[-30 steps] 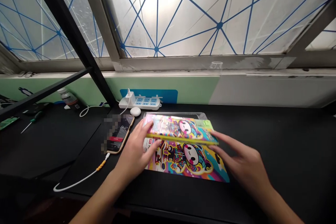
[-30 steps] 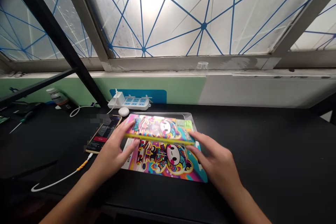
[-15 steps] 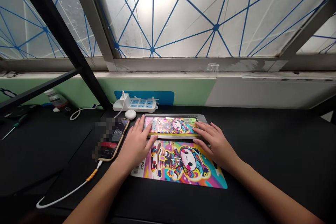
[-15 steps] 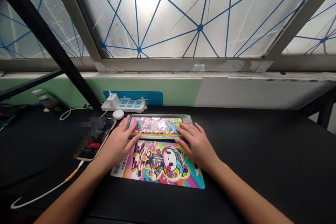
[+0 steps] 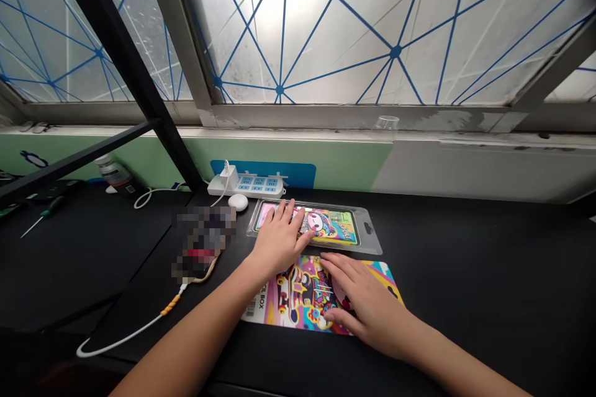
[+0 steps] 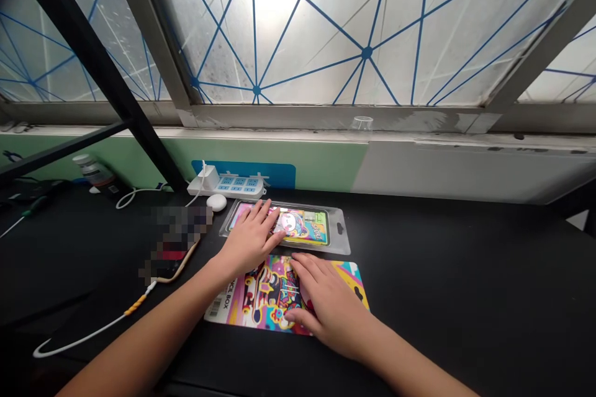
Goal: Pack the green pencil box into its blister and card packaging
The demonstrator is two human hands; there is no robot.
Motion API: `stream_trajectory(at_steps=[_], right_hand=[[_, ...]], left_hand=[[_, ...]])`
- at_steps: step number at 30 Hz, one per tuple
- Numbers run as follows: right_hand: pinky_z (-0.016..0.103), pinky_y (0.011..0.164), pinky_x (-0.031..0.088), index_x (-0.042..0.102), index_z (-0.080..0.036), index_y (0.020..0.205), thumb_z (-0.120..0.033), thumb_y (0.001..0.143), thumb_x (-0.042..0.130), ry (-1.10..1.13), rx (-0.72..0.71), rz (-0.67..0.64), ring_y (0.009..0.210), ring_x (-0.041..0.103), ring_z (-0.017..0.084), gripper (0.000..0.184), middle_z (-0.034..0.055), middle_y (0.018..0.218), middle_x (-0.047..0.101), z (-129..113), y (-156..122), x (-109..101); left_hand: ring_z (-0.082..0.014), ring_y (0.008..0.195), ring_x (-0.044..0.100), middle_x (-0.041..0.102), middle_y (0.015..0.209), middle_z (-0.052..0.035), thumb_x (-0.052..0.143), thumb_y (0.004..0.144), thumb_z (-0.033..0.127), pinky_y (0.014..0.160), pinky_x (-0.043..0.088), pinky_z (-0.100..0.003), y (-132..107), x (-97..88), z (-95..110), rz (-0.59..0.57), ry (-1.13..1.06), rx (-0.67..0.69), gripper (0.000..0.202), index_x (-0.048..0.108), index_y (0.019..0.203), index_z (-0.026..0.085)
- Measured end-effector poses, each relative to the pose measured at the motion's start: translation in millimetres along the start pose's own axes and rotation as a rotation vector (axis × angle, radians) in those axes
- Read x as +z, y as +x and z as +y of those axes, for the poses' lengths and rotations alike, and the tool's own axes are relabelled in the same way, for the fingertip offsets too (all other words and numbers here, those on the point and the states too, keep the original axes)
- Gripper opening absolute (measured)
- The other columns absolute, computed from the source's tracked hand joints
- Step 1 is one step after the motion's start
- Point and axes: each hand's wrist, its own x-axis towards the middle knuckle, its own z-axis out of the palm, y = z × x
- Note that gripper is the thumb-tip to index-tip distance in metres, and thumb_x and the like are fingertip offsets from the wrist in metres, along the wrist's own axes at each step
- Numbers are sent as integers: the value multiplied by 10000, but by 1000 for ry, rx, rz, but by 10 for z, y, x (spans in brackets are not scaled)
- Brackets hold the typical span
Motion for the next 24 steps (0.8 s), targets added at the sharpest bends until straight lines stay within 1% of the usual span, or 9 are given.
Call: stream_trajectory(at_steps=[3,5,8,12,14,16,19,22,24], right_hand=[[472,914,515,603,-186,1237,-414,1000,510,-24,95,70,1092,619,299,341,154,1221,657,30,10,-21],[444,798,507,613,-192,1040,-373,1018,469,-72,154,85,915,613,269,233,117,1023,660,13,26,-7],[408,717,469,543,-211,868,-389,1010,475,-104,181,101,796,570,244,238,78,883,622,-41,16,18],[331,614,424,493,-234,831,-461,1003,462,5,244,165,642,547,190,286,17,715,597,17,-50,-132],[311,575,406,504,-243,830,-559,957,515,65,353,201,581,530,172,341,-9,647,587,203,-85,-321],[300,562,409,543,-246,816,-635,901,563,136,496,193,566,530,165,399,-17,626,602,511,-120,-542],[287,542,429,617,-230,720,-703,855,562,335,608,-41,597,583,175,494,4,661,664,1056,-184,-803],[288,564,452,674,-220,751,-697,839,586,382,644,-148,652,633,195,493,18,718,709,1398,-225,-881],[301,646,490,708,-224,857,-666,857,582,331,629,-78,755,668,216,459,33,833,745,1420,-200,-846]], left_hand=[[-344,1529,256,318,1645,-138,307,1034,598,1207,256,-549,-48,-2,-119,8,1,-6,639,452,1511,198],[-342,1528,259,327,1643,-129,304,1029,614,1206,256,-552,-75,-16,-163,4,-4,-20,645,455,1509,210],[-350,1526,260,334,1639,-136,309,1025,621,1202,258,-563,-80,-23,-186,1,-8,-38,652,459,1505,206],[-346,1526,262,340,1637,-132,333,1031,596,1192,272,-565,-55,-25,-202,5,-35,-29,603,489,1471,216],[-338,1524,271,363,1628,-127,337,1038,575,1180,283,-574,-48,-37,-205,-4,-62,-23,546,538,1406,226],[-333,1522,279,405,1607,-116,329,1046,555,1168,282,-600,-52,-50,-193,-6,-80,-28,474,605,1268,240],[-342,1521,278,437,1589,-110,356,1042,534,1162,241,-654,-67,-58,-156,5,-63,-34,399,623,1070,239],[-349,1520,279,428,1593,-119,401,1029,516,1164,210,-680,-77,-45,-131,0,-44,-31,357,612,1095,236],[-343,1524,272,412,1602,-124,397,1029,511,1171,207,-672,-78,-31,-126,-11,-37,-35,394,593,1231,235]])
